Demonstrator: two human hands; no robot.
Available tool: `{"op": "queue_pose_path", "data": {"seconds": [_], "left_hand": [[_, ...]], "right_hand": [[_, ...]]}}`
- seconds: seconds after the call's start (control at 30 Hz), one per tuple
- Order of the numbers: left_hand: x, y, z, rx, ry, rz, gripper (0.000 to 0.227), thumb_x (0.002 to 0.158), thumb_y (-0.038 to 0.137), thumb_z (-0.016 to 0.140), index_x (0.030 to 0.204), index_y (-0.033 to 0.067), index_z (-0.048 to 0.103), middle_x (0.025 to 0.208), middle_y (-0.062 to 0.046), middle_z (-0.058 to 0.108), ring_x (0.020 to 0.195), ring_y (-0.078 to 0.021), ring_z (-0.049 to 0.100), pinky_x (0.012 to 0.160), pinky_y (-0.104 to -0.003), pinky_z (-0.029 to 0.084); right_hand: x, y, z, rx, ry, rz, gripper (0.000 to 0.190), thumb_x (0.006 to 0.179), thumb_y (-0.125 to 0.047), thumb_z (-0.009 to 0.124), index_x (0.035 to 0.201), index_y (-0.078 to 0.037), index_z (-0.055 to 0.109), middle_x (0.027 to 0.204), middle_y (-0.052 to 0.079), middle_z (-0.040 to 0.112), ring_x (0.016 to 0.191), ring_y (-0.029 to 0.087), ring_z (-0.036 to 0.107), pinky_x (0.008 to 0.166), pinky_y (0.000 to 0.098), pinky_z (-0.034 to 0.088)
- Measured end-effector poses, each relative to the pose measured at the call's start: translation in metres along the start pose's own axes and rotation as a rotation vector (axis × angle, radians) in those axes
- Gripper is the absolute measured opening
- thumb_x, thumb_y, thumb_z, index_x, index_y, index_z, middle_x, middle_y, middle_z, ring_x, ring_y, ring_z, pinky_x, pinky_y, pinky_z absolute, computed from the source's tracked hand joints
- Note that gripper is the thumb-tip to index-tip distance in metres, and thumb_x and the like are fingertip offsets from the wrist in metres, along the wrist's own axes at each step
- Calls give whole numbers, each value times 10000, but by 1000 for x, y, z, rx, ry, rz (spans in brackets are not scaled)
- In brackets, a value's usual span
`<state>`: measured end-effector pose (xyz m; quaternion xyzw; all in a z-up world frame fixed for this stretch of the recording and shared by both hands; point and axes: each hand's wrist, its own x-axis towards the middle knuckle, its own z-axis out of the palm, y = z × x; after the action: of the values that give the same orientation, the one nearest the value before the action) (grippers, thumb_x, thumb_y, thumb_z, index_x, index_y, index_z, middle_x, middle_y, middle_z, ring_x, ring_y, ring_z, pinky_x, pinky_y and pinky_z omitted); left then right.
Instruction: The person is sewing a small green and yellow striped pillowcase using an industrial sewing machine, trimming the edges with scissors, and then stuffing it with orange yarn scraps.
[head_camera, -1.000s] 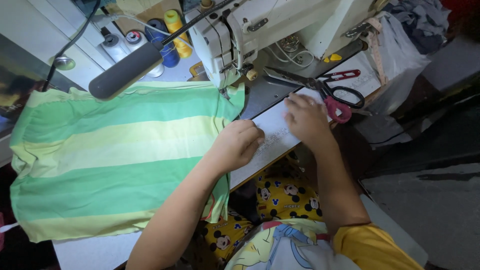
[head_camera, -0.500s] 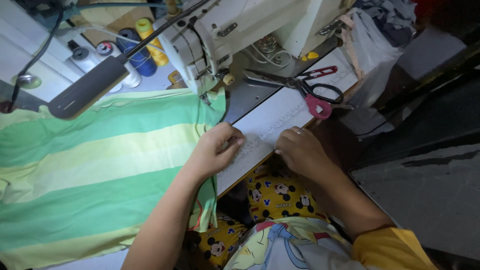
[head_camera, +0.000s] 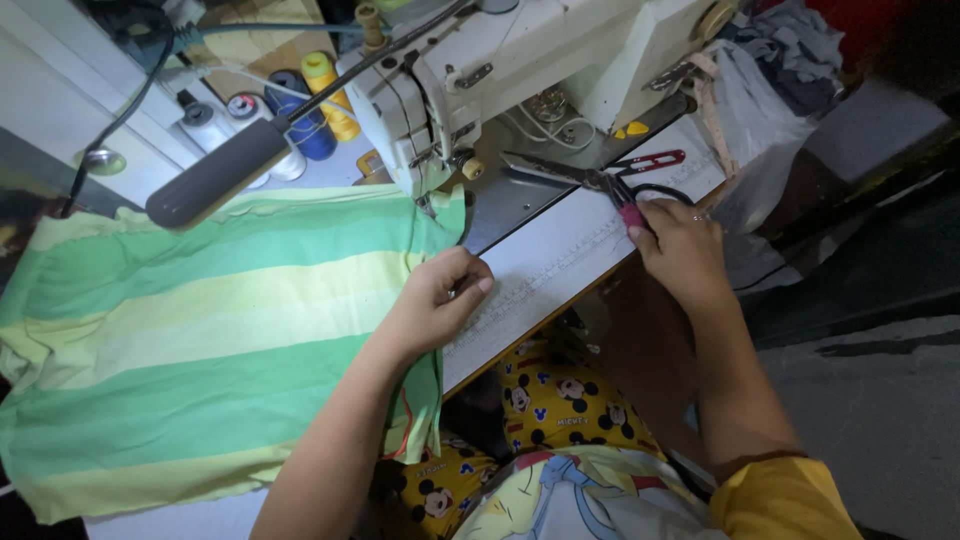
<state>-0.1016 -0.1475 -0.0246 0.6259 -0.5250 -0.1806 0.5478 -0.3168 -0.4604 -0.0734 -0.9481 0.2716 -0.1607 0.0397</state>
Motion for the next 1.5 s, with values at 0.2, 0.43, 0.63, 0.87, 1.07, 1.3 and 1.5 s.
{"op": "queue_pose_path", "data": {"seconds": [0.2, 0.43, 0.63, 0.87, 1.07, 1.3, 1.5], "left_hand": [[-1, 7, -3, -62, -8, -84, 100, 958, 121, 667, 969, 40, 724, 746, -97, 615, 733, -199, 587, 721, -361, 499], [-4, 13, -5, -72, -45, -96, 106, 951, 119, 678, 969, 23, 721, 749, -125, 629, 745, -215, 594, 718, -385, 503], [-5, 23, -9, -103, -92, -205, 121, 952, 112, 667, 991, 14, 726, 756, -90, 613, 754, -199, 597, 739, -373, 497], [-4, 26, -5, -70, -181, -259, 147, 952, 112, 656, 1013, -6, 717, 756, -107, 607, 763, -215, 578, 745, -401, 510], [-4, 21, -4, -75, -194, -298, 147, 956, 123, 656, 1005, 1, 722, 745, -92, 613, 752, -207, 584, 736, -391, 519], [-2, 19, -2, -67, -214, -304, 160, 953, 121, 655, 1016, -9, 724, 733, -96, 608, 752, -214, 582, 735, -387, 518], [-3, 17, -2, -84, -215, -324, 164, 953, 131, 652, 1023, 3, 728, 736, -75, 611, 765, -189, 570, 731, -367, 510]], "right_hand": [[9, 5, 30, 15, 225, -112, 325, 1097, -263, 583, 1331, -103, 742, 1202, 169, 676, 1133, 377, 618, 928, 521, 456], [22, 1, 40, -123, 338, -144, 477, 934, -391, 680, 1310, -104, 740, 1050, 149, 657, 1028, 387, 639, 796, 534, 483], [36, 4, 46, 39, 485, -188, 301, 896, -221, 749, 1152, -73, 806, 921, 147, 662, 877, 367, 662, 698, 425, 489], [60, 4, 50, -18, 530, -158, 247, 875, -282, 782, 1101, -193, 826, 958, 61, 654, 927, 314, 654, 745, 437, 500], [80, -9, 14, 896, 286, -28, 277, 1105, -292, 547, 1279, -151, 710, 1218, 52, 657, 1164, 221, 610, 959, 360, 497], [88, -51, -40, 1329, -41, -85, 394, 1094, -232, 564, 1408, 4, 564, 1288, 127, 650, 1195, 188, 612, 959, 320, 546], [83, -46, -15, 1321, -100, -4, 177, 1024, -195, 709, 1018, -19, 706, 871, 76, 711, 837, 154, 700, 762, 276, 563]]}}
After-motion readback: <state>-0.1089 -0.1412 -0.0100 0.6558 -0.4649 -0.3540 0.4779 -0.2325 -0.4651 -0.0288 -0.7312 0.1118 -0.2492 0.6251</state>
